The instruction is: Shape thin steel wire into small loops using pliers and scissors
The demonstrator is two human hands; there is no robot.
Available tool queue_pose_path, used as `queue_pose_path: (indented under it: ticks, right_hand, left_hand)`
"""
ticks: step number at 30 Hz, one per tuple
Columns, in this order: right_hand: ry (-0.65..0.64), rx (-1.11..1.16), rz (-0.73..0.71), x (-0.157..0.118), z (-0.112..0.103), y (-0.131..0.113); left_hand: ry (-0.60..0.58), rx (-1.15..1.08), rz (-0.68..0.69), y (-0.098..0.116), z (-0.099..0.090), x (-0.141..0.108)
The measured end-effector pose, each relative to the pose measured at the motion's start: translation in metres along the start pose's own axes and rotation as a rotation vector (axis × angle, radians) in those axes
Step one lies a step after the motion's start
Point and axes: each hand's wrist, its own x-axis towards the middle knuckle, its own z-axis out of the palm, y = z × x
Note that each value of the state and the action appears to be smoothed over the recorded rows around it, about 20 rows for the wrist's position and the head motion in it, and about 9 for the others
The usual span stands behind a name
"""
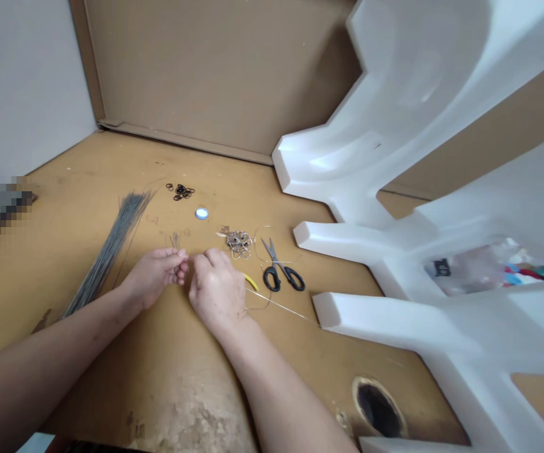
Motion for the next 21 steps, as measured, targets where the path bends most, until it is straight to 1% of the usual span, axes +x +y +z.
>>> queue_pose_path:
  ticks: [4,9,21]
  right_hand:
    - [-0.015,0.029,0.009,0.0002,-0.0017,0.0004]
    - [-0.028,0.075,0.02,0.0004,-0.002,0.0002]
    - [-0.016,0.083,0.021,0.0003,-0.0021,-0.0004]
  left_hand:
    - [-0.052,-0.083,-0.041,-0.001,-0.0027,0.0021]
    - [-0.101,-0.118,-0.068,-0.0027,-0.0047,0.0043]
    - [-0.107,-0.129,-0.071,-0.0017,-0.0047,0.004]
